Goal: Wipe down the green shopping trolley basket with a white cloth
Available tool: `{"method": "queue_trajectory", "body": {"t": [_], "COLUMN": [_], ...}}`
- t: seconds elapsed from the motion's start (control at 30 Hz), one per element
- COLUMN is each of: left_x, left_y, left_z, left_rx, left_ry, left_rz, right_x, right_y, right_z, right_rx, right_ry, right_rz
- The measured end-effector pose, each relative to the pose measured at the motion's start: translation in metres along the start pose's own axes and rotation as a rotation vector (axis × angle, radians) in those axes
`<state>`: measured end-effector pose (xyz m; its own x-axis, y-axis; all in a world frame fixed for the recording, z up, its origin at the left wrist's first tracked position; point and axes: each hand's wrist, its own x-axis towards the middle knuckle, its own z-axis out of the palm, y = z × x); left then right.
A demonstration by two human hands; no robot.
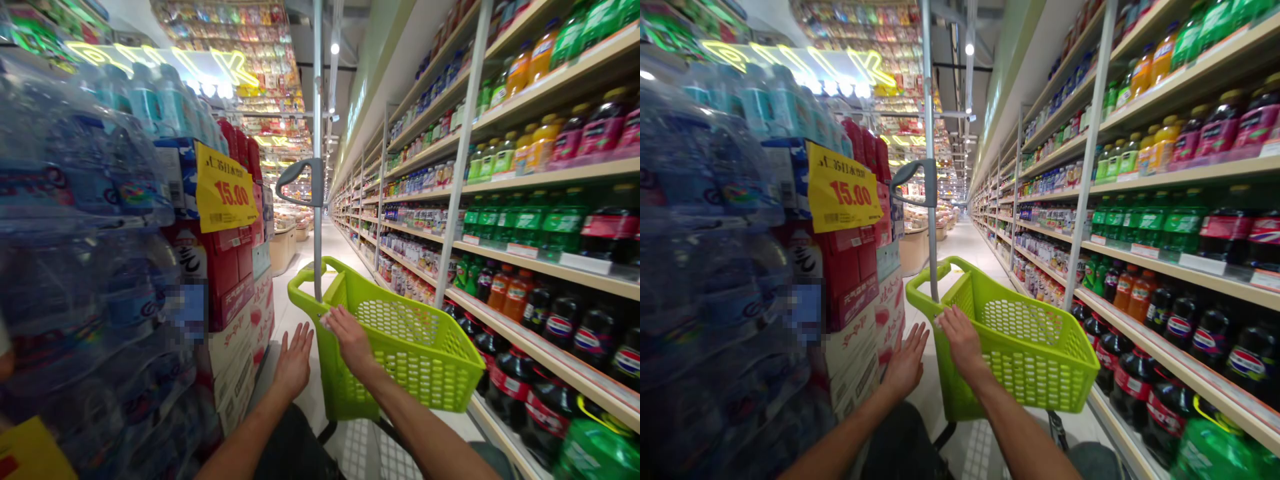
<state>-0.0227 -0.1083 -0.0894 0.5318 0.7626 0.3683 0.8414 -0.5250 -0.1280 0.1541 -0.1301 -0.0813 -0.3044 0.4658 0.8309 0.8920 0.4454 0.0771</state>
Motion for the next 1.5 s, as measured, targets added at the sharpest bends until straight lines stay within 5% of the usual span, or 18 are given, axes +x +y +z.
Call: {"method": "queue_trajectory", "body": {"t": [0.13,0.23,0.37,0.47,0.6,0.77,1.0,1.1,1.27,1.37,1.5], "left_x": [-0.003,0.004,0.032,0.055,0.070,0.068,0.065,0.065,0.066,0.067,0.067], "left_y": [-0.006,-0.013,-0.014,-0.004,0.009,0.033,0.079,0.080,0.087,0.095,0.098], "left_z": [0.001,-0.007,-0.040,-0.066,-0.072,-0.056,-0.048,-0.046,-0.041,-0.035,-0.028], "left_rx": [-0.015,-0.014,0.024,0.060,0.067,0.051,0.057,0.089,0.122,0.121,0.135], "left_ry": [0.029,0.129,0.278,0.313,0.160,0.011,-0.128,-0.138,-0.134,-0.110,-0.070], "left_rz": [-0.024,-0.050,-0.005,0.150,0.270,0.205,0.309,0.297,0.279,0.286,0.278], "right_x": [-0.027,-0.036,0.029,0.061,0.004,-0.088,-0.056,-0.091,-0.161,-0.150,-0.132], "right_y": [-0.011,-0.015,-0.012,0.003,0.050,0.103,0.065,0.096,0.153,0.144,0.125], "right_z": [0.024,0.029,0.009,0.000,-0.018,-0.056,-0.028,-0.057,-0.120,-0.109,-0.085], "right_rx": [0.030,0.066,0.056,-0.013,-0.119,-0.322,-0.217,-0.291,-0.436,-0.395,-0.270], "right_ry": [-0.148,-0.112,0.067,0.017,-0.059,-0.029,-0.031,-0.086,-0.059,-0.008,-0.024], "right_rz": [-0.078,-0.025,0.077,0.163,0.203,0.513,0.242,0.333,0.716,0.731,0.494]}}
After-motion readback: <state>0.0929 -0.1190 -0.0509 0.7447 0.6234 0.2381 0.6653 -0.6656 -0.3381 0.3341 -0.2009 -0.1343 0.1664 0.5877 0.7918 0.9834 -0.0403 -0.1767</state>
